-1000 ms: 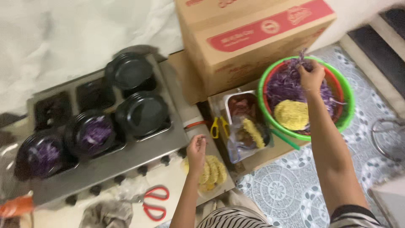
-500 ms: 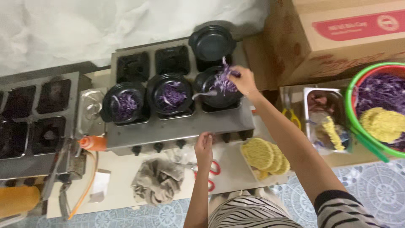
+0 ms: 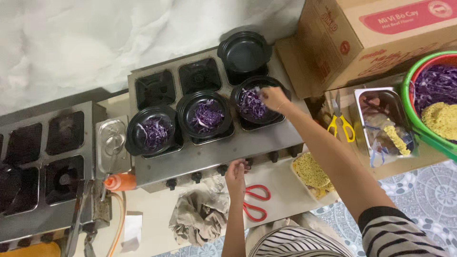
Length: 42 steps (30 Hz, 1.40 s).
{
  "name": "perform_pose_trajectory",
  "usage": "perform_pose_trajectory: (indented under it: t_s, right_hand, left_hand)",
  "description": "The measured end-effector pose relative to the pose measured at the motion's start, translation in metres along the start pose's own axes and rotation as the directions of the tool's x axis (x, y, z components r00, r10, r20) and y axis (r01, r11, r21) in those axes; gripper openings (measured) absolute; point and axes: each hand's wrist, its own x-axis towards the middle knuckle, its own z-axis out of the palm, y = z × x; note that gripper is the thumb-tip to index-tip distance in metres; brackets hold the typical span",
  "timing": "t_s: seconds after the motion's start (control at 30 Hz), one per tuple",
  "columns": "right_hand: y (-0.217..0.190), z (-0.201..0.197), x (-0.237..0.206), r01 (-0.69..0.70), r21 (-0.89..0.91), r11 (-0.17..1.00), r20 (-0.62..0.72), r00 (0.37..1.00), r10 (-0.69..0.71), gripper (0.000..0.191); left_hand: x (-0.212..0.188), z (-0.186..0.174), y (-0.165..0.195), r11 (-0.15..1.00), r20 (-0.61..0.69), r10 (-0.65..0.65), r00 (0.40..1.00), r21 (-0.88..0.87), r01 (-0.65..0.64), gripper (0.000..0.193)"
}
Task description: The person assembles noodle bowls on a multi-burner counter, placing shredded purple cabbage from a large basin into black bowls, adding fish balls, sausage slices, and sauce from a container, then retrieving packaged meat from a chest freezer and adding meat slices and instant noodle blocks to the bowls.
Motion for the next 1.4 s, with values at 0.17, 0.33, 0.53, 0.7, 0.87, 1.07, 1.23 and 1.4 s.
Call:
perform_pose_trajectory:
  t_s: [0.17,0.33,0.53,0.7,0.87,1.07,1.23,1.4]
  right_hand:
    - [-0.011,0.012,-0.003,0.364,-0.330,0.871,0.286,0.918,-0.275,0.052]
    - [0.007,0.007,-0.010,0.181,-0.572,0.800,0.390,0.918,0.071,0.041]
    - [0.029,0.017,-0.039,0.197,-0.265,0.944,0.330,0.938,-0.103,0.049]
    - [0.053,0.001,-0.138,0.232,0.070,0.970,-0.160,0.963,-0.218,0.020]
    - [0.133,-0.063,-0.282,0.099,0.215,0.972,-0.406,0.914,-0.003,0.018]
    - [0.270,-0.108,-0.389,-0.398,0.079,0.914,-0.501,0.777,0.381,0.012]
    - [0.336,-0.093,-0.397,-0.404,-0.192,0.894,-0.396,0.866,0.306,0.037]
    - [0.360,-0.102,-0.396,-0.342,-0.123,0.931,-0.304,0.907,0.293,0.037]
  left_hand:
    - [-0.003,0.002,-0.009,1.000,-0.021,0.007,1.000,-0.024,-0.007,0.017]
    - [-0.005,0.005,-0.018,1.000,-0.031,0.020,0.999,0.019,-0.020,0.018]
    - [-0.004,0.028,-0.023,0.998,0.056,0.017,0.998,0.062,-0.020,0.019]
    - [-0.013,0.080,-0.011,0.971,0.162,-0.092,0.982,0.234,0.053,0.021]
    - [-0.034,0.175,-0.003,0.921,0.349,-0.143,0.926,0.388,-0.004,0.026]
    - [-0.057,0.327,-0.030,0.885,0.527,0.077,0.846,0.355,-0.302,0.033]
    - [-0.061,0.445,-0.076,0.496,0.536,0.048,0.843,0.719,-0.486,0.039]
    - [-0.058,0.469,-0.102,0.572,0.410,0.102,0.906,0.721,-0.391,0.027]
